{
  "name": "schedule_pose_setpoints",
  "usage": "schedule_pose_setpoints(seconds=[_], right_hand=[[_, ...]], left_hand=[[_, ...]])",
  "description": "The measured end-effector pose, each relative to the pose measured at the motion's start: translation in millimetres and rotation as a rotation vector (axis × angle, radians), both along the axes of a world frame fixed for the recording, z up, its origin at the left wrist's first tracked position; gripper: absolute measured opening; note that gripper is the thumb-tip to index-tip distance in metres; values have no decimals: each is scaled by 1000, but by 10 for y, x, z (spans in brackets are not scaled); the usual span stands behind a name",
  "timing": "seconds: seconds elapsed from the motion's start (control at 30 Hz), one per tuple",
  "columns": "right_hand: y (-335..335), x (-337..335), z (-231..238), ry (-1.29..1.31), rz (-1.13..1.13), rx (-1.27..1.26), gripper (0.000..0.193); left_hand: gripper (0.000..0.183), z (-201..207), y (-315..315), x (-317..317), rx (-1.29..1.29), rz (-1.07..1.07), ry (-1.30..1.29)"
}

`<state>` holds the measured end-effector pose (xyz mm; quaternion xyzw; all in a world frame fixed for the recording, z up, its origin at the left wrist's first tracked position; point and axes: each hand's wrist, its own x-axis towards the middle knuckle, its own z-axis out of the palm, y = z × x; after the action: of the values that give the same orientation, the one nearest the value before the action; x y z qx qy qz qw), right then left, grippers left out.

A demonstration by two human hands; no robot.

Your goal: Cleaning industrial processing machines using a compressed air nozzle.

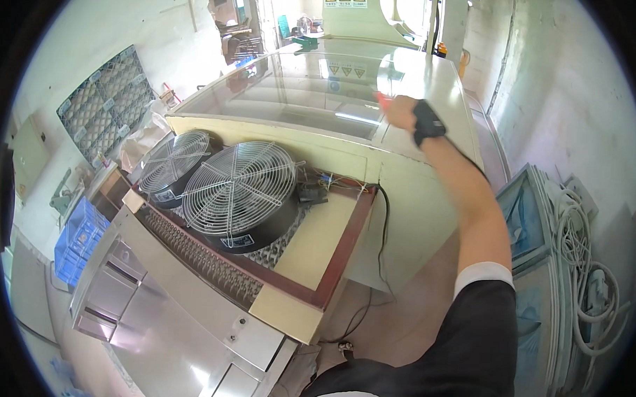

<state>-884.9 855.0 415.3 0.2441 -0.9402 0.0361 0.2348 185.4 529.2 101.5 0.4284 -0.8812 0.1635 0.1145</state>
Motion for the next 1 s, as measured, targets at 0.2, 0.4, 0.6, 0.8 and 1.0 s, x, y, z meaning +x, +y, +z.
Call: schedule_pose_setpoints(seconds=[0.2, 0.4, 0.6, 0.8, 1.0], right_hand=[[-1432, 1197, 51, -93, 387, 41, 40], [-1251, 1257, -4, -230, 181, 239, 41], [405, 1257, 30, -173, -154, 236, 42], [1928, 1517, 101, -425, -597, 9, 39], [2815, 1364, -645, 3, -614, -111, 42]], left_hand=[[73, 1240, 452, -1488, 415, 181, 67], [74, 1248, 429, -1506, 463, 174, 73], [73, -619, -219, 391, -195, -54, -4], [72, 1293, 465, -1612, 423, 190, 61], [57, 953, 331, -1335, 161, 120, -79]])
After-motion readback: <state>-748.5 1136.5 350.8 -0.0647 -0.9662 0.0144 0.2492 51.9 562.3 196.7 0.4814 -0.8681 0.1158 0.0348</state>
